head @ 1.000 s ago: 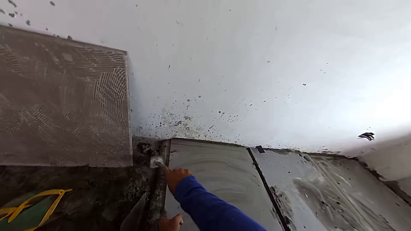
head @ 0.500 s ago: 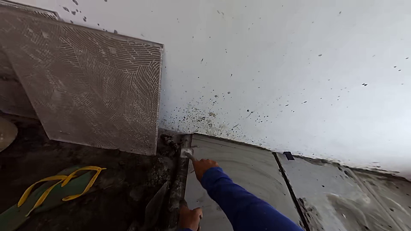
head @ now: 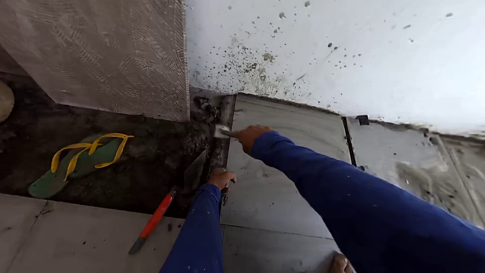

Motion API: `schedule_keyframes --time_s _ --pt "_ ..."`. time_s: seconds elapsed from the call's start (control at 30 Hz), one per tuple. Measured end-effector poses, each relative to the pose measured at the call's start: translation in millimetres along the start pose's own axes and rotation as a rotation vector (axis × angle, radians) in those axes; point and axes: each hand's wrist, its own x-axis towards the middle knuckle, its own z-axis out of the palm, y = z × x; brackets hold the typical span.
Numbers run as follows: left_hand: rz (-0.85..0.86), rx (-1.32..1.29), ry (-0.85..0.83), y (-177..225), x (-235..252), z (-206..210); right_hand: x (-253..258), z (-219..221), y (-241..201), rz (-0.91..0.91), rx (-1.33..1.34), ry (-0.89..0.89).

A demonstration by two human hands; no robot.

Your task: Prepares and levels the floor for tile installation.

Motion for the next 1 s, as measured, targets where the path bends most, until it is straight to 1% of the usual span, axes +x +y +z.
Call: schedule_keyframes --time_s 0.03,0.1,0.2,0.27,0.33,0.4,0.47,0.53,0.6,0.67,0.73,0.8,0.87,0.9,0.97,1.0 --pt "-0.02 -0.034 -0.024 2.2 -0.5 -2.6 -5.9 -8.0 -8.4 0.001 0.025 0.015" --pt "-0.04 -0.154 -0.045 -3.6 -0.6 -1.9 -13.9 -7.8 -18.6 -0.012 0.03 0.026" --pt "-0.025 -0.308 -0.044 -11.6 0.3 0.6 -6.6 -0.3 -12.2 -0.035 -0.01 -0.028" --pt "-0.014 -0.358 -0.017 -10.8 -1.1 4.6 -5.4 -14.3 -17.3 -0.001 -0.017 -0.041" --pt "-0.031 -0.392 -0.017 -13.4 -0.9 7.7 -12.7 -20.1 -25.5 -0.012 -0.021 0.003" --pt "-0.033 -0.39 -0.005 -15.7 -1.0 9.3 -15.7 -7.2 -20.7 -0.042 -0.023 0.01" --pt "-0.021 -0.38 0.01 -14.6 -3.9 10.1 -4.6 -0.1 -11.6 -0.024 -0.037 -0.037" --pt "-0.02 -0.405 0.004 -11.8 -2.3 11.1 1.7 -14.9 -17.3 0.023 -0.047 -0.062" --pt "-0.029 -0.452 0.005 -12.2 -2.5 13.9 -2.3 -23.3 -24.4 0.001 -0.03 -0.005" --pt "-0.038 -0.458 0.002 -13.1 -3.9 15.7 -3.7 -7.7 -18.5 -0.046 -0.016 0.037" --pt "-0.031 -0.45 -0.008 -12.4 -3.1 15.4 5.6 2.5 -7.8 -0.029 -0.038 -0.009" --pt "-0.019 -0.449 -0.011 -11.5 0.5 15.6 11.8 -11.2 -11.5 0.035 -0.037 -0.049" --pt "-0.013 -0.453 -0.017 -10.5 2.7 16.7 5.5 -29.6 -26.0 0.041 -0.014 -0.015" --pt "-0.014 -0.452 -0.027 -13.5 1.9 18.4 1.9 -26.7 -29.2 0.023 -0.006 0.007" --pt "-0.008 -0.453 -0.038 -12.7 0.3 19.2 4.4 -10.4 -20.9 -0.009 -0.012 0.039" --pt "-0.007 -0.452 -0.044 -11.4 -1.1 19.4 11.0 -6.3 -14.3 0.002 -0.026 0.015"
